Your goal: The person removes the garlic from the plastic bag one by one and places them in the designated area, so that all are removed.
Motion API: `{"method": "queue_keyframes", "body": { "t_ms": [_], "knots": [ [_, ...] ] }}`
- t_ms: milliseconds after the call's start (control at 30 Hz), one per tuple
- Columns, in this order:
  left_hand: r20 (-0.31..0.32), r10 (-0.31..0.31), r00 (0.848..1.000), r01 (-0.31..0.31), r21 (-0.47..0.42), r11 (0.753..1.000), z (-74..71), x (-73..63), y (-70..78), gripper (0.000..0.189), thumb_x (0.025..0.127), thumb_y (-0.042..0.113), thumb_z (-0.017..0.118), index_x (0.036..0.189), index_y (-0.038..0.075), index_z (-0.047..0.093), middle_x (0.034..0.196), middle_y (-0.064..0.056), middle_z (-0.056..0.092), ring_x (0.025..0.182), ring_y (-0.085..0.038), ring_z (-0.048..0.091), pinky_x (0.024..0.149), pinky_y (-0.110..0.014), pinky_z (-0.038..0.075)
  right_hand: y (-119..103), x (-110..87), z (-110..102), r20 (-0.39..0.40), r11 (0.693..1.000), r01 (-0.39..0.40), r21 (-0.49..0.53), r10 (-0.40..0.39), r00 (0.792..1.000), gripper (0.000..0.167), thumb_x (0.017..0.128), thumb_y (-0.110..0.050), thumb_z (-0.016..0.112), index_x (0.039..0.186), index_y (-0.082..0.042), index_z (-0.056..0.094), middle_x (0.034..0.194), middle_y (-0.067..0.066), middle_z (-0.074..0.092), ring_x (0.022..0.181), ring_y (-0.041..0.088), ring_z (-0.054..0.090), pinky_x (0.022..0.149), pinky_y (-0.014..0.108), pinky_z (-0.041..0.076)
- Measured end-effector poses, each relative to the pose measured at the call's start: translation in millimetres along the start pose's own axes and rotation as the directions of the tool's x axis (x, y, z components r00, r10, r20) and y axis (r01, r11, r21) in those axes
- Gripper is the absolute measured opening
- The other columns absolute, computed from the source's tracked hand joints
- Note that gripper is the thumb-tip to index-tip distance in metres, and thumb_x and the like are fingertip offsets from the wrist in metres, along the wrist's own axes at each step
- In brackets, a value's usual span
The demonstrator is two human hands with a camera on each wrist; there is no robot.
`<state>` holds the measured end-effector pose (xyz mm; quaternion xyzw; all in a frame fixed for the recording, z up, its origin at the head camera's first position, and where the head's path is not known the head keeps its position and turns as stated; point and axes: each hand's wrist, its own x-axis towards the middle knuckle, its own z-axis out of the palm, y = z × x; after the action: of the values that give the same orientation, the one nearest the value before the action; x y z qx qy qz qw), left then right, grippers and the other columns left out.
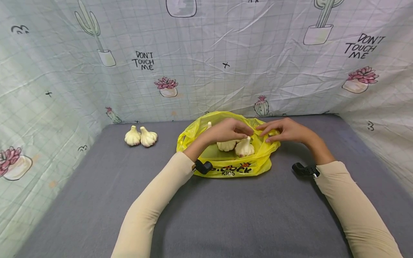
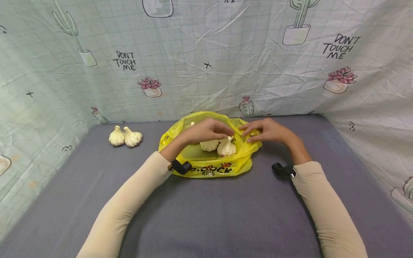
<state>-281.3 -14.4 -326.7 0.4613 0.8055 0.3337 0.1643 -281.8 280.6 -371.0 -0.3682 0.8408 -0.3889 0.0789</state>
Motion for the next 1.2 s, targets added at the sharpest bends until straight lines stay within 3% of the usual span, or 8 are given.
{"method": "queue_keyframes", "body": {
  "t_ms": [200,433,567,833,1067,1200],
  "knots": [
    [0.071,0.004,0.997,-0.004,-0.001,1.000,-2.2,8.5,-0.5,0.027,0.100,0.001,0.063,0.125,-0.003,0.070,0.126,-0.016,0.070,0.112,-0.015,0.069,0.094,-0.021,0.052,-2.7,0.4,0.0,-0.001,1.000,-0.006,-0.012,0.006,1.000,0.025,0.090,-0.009,0.078,0.115,-0.015,0.078,0.140,0.011,0.063,0.131,-0.001,0.049,0.067,0.024,0.045],
    [0.113,-0.037,0.993,0.040,-0.021,0.999,-3.4,13.2,2.4,0.025,0.098,0.001,0.066,0.123,-0.001,0.072,0.121,-0.013,0.073,0.109,-0.013,0.070,0.092,-0.022,0.054,-2.0,-0.7,-0.1,0.000,1.000,-0.005,-0.012,0.005,1.000,0.025,0.090,-0.008,0.078,0.115,-0.014,0.078,0.140,0.012,0.062,0.117,0.000,0.054,0.058,0.026,0.043],
    [0.127,-0.055,0.990,0.060,-0.033,0.998,-3.9,15.0,1.3,0.023,0.097,0.002,0.068,0.119,-0.001,0.074,0.117,-0.009,0.074,0.106,-0.013,0.070,0.090,-0.023,0.054,-1.0,-0.2,-0.2,0.004,1.000,0.002,-0.025,-0.002,1.000,0.025,0.090,-0.009,0.079,0.114,-0.014,0.078,0.139,0.012,0.063,0.123,-0.002,0.053,0.061,0.026,0.045],
    [0.203,-0.013,0.979,0.011,0.012,1.000,-1.8,19.9,3.1,0.019,0.098,0.005,0.067,0.115,-0.002,0.071,0.116,-0.010,0.072,0.111,-0.015,0.068,0.095,-0.020,0.051,-0.3,0.6,-0.1,0.004,0.999,0.012,-0.033,-0.011,1.000,0.025,0.089,-0.009,0.079,0.114,-0.013,0.079,0.137,0.013,0.064,0.128,-0.001,0.051,0.064,0.024,0.047],
    [0.251,-0.020,0.968,0.020,0.003,1.000,0.9,21.8,6.5,0.018,0.103,0.008,0.061,0.118,0.001,0.068,0.121,-0.009,0.070,0.119,-0.015,0.064,0.100,-0.020,0.047,0.4,0.3,0.3,0.010,1.000,0.008,-0.019,-0.007,1.000,0.025,0.090,-0.008,0.078,0.115,-0.012,0.078,0.138,0.014,0.063,0.105,0.002,0.057,0.059,0.025,0.045],
    [0.272,0.013,0.962,-0.006,-0.025,1.000,1.5,23.5,5.5,0.022,0.103,0.006,0.059,0.122,-0.001,0.068,0.122,-0.009,0.070,0.120,-0.014,0.064,0.101,-0.020,0.047,0.6,0.5,0.3,0.010,1.000,0.011,-0.019,-0.011,1.000,0.025,0.090,-0.008,0.078,0.115,-0.014,0.078,0.138,0.013,0.064,0.114,0.000,0.057,0.062,0.025,0.047]
  ]
}}
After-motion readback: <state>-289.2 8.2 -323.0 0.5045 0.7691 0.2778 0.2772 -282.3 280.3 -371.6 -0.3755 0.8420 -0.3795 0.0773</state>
